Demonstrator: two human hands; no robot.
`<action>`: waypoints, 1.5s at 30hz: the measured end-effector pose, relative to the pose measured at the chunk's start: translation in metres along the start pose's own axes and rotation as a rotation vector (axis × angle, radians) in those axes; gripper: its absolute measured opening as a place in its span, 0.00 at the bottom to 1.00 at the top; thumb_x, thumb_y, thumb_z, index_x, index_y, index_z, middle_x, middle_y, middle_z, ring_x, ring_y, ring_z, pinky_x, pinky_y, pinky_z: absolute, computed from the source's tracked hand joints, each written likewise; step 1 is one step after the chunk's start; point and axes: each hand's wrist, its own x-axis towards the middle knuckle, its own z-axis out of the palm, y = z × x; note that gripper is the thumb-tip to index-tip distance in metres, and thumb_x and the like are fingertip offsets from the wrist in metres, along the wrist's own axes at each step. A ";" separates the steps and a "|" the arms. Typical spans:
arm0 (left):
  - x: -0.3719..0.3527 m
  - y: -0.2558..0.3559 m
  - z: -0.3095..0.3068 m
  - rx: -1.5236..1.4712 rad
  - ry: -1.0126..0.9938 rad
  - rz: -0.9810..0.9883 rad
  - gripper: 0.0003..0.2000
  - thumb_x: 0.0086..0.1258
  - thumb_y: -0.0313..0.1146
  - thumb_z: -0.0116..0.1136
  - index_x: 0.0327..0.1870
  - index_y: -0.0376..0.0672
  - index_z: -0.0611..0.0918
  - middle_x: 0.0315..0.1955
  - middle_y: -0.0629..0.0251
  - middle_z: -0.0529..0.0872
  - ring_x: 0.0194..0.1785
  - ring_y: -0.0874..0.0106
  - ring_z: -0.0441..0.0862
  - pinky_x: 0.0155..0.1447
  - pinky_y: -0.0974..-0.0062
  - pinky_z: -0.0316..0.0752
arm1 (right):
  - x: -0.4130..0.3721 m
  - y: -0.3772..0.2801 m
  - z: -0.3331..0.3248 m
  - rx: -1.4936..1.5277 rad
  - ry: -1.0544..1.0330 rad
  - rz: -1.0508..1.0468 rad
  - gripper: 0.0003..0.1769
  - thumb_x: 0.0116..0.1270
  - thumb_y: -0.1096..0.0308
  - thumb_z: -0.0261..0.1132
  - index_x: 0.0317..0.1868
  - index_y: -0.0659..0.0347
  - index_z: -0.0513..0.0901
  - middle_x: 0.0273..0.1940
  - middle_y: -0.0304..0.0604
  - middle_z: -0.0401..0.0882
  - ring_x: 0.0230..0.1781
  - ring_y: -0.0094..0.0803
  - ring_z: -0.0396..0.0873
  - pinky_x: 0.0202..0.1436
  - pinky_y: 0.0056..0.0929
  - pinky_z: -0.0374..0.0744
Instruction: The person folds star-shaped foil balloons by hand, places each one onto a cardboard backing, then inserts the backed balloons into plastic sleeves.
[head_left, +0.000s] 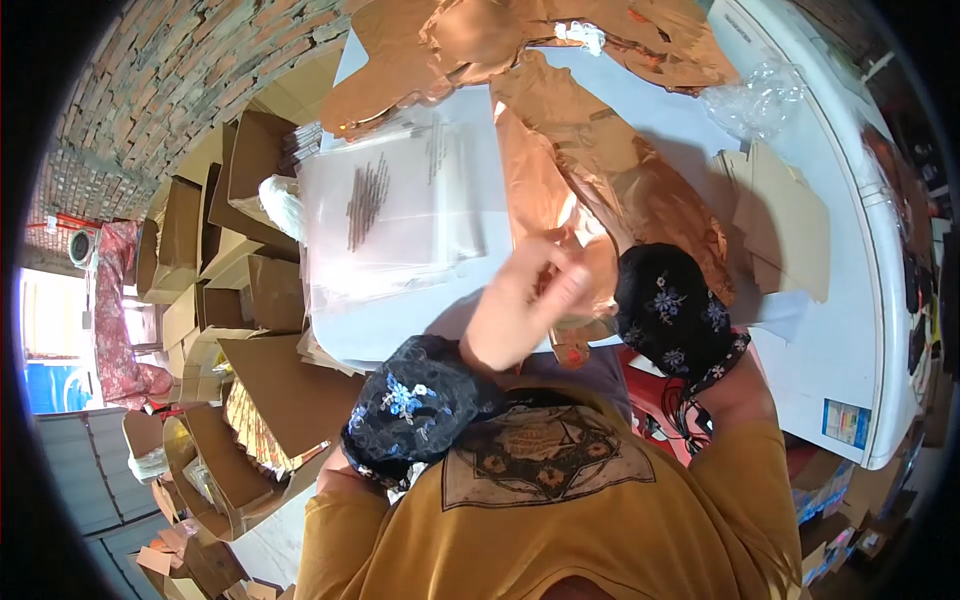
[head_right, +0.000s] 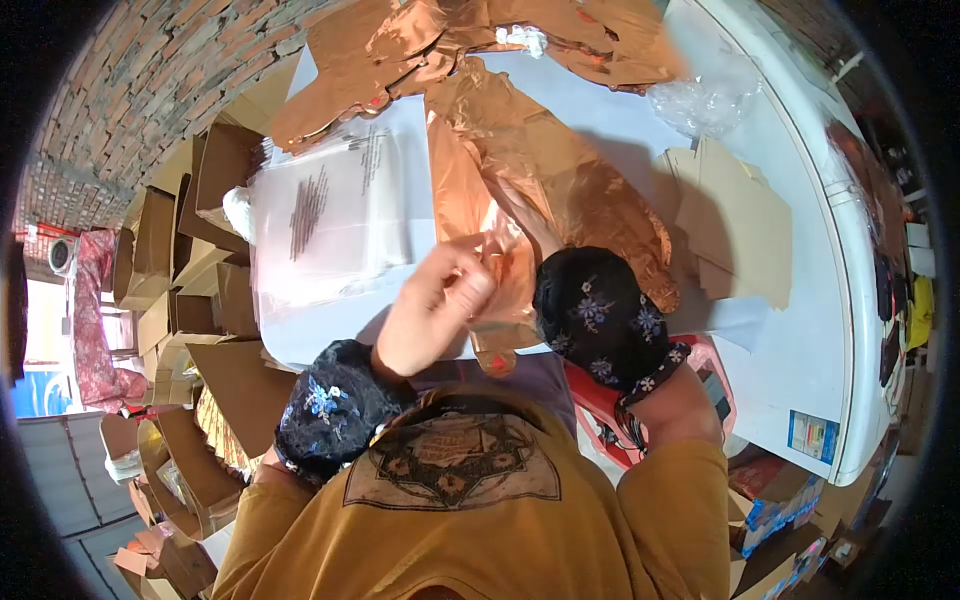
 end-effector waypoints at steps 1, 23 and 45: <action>0.007 -0.005 -0.002 0.017 0.157 0.190 0.07 0.80 0.33 0.53 0.44 0.38 0.77 0.35 0.64 0.77 0.43 0.76 0.74 0.51 0.75 0.72 | -0.001 0.006 -0.001 0.066 -0.007 0.013 0.35 0.71 0.69 0.59 0.76 0.63 0.60 0.76 0.50 0.60 0.77 0.42 0.59 0.78 0.35 0.62; 0.080 -0.082 -0.020 1.024 0.254 0.354 0.25 0.81 0.41 0.43 0.74 0.38 0.66 0.75 0.50 0.64 0.79 0.52 0.58 0.79 0.53 0.55 | 0.003 0.013 -0.004 0.068 -0.002 0.042 0.31 0.77 0.72 0.46 0.79 0.65 0.57 0.80 0.46 0.52 0.82 0.33 0.50 0.82 0.30 0.52; 0.080 -0.080 -0.006 1.097 0.333 0.358 0.27 0.80 0.43 0.44 0.75 0.39 0.64 0.74 0.52 0.65 0.79 0.52 0.58 0.78 0.50 0.53 | 0.011 -0.004 0.001 -0.695 0.030 -0.261 0.37 0.73 0.65 0.52 0.80 0.60 0.53 0.80 0.52 0.48 0.81 0.50 0.48 0.80 0.42 0.58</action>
